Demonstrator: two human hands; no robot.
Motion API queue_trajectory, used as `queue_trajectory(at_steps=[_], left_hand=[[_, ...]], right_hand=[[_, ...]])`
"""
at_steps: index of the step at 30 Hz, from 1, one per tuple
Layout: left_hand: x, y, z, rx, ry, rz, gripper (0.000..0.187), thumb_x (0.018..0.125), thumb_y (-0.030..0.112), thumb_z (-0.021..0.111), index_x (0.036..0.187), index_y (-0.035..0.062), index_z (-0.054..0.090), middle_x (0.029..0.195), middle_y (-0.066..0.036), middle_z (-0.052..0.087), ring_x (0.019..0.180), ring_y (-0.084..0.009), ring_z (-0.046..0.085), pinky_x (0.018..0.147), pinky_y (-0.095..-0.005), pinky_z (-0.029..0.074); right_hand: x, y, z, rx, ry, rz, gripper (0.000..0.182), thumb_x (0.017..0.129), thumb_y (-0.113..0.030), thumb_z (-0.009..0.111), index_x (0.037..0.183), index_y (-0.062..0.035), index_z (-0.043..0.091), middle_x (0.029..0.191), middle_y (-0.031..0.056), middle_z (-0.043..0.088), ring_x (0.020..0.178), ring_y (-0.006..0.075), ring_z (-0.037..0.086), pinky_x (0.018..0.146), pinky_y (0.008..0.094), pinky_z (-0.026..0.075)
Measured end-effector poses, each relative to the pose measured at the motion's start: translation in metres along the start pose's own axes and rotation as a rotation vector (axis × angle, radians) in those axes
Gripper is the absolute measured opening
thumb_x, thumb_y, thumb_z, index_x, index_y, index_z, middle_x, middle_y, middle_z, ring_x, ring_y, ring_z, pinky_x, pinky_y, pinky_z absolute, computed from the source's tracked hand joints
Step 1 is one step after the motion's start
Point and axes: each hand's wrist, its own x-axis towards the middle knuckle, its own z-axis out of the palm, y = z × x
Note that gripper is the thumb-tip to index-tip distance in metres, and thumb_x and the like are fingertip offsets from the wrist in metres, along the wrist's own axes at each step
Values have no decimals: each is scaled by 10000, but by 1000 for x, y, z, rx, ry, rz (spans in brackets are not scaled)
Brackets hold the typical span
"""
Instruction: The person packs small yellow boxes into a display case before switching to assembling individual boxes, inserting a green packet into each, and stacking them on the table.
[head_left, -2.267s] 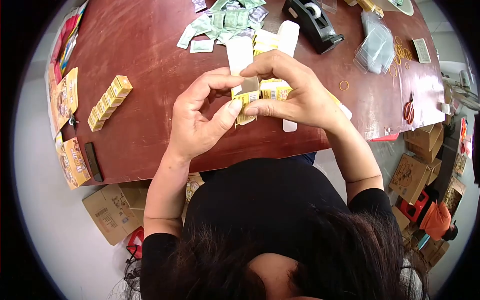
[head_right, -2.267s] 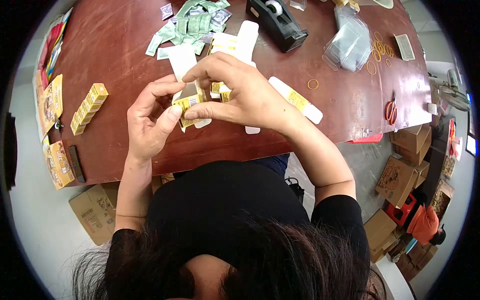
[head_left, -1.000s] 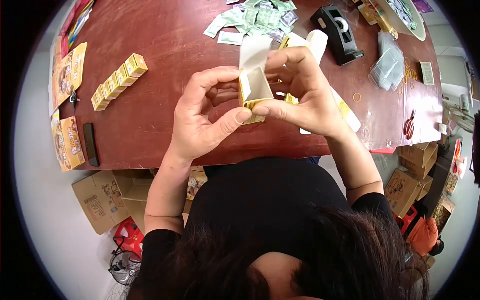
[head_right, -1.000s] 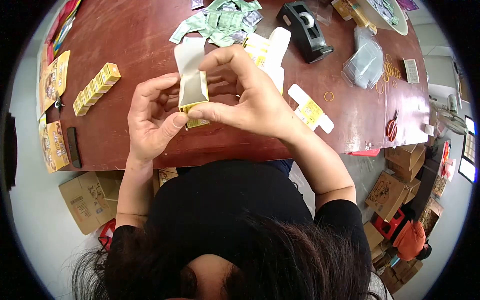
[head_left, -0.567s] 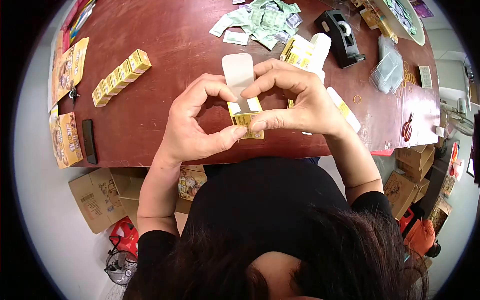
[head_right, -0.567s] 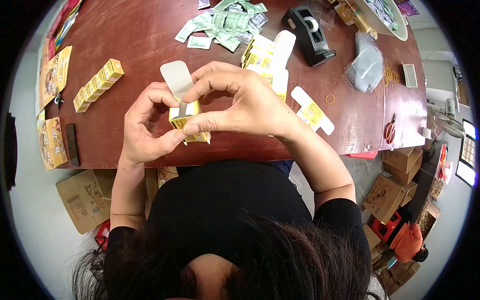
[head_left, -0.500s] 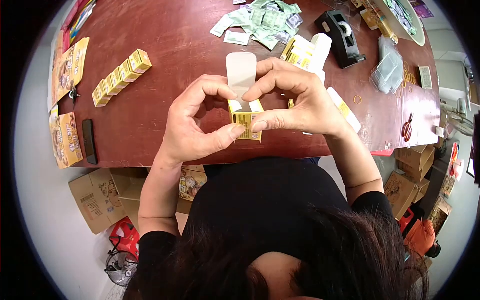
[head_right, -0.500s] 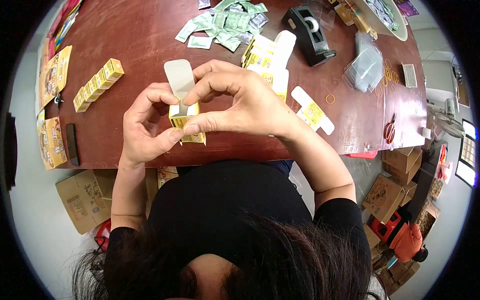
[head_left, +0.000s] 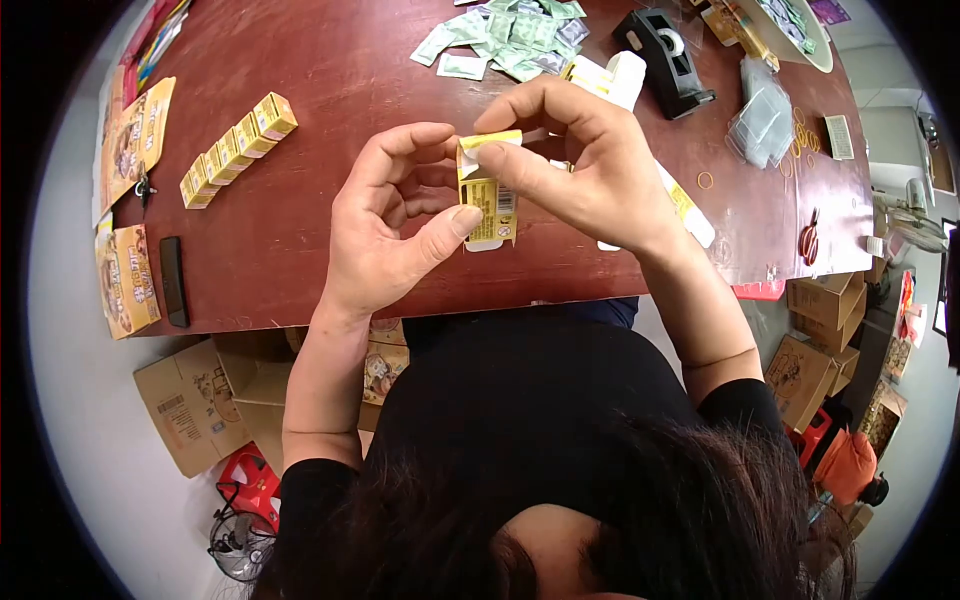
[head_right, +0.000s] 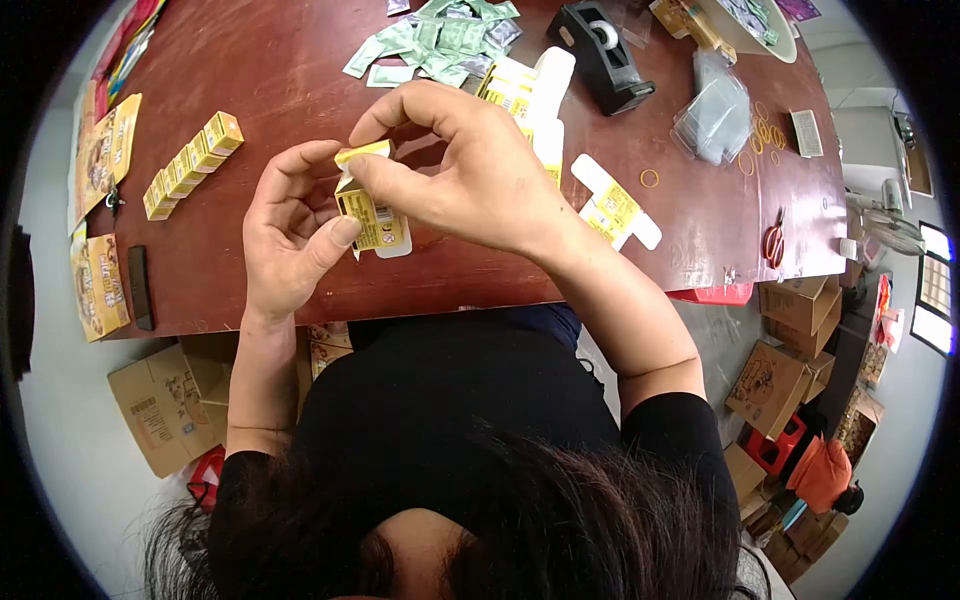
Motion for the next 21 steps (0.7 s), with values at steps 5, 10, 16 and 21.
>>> queue_trajectory(at_steps=[5,10,16,21], left_hand=[[-1,-9,1,-19,-22,35,587,863,84,809,1350,4,492,1264,-113,614,1127,-196,634,920,-308,575],[-5,-18,10,-62,5,205,502,895,52,763,1336,21,525,1336,-149,557,1105,-189,645,842,-278,606],[-3,-18,13,85,2,293,326,913,76,740,1217,31,629,1405,-179,467,1084,-194,650,825,-297,624],[-3,-12,11,121,-40,203,287,913,74,731,1185,34,645,1417,-169,452,1125,-199,631,837,-315,624]], right_hand=[[-8,11,-8,-194,-20,-303,181,918,-156,750,1022,-13,714,991,79,676,913,145,689,776,276,585],[-19,9,-7,-226,-15,-251,237,895,-166,784,1069,-24,706,1072,83,658,961,157,684,798,286,597],[-18,17,-9,63,-50,-93,268,876,-88,793,1109,-30,675,1212,90,625,1073,166,643,833,296,596],[-13,22,-12,27,-57,-141,228,871,-78,797,1056,-25,674,1214,105,625,1043,144,646,812,285,591]])
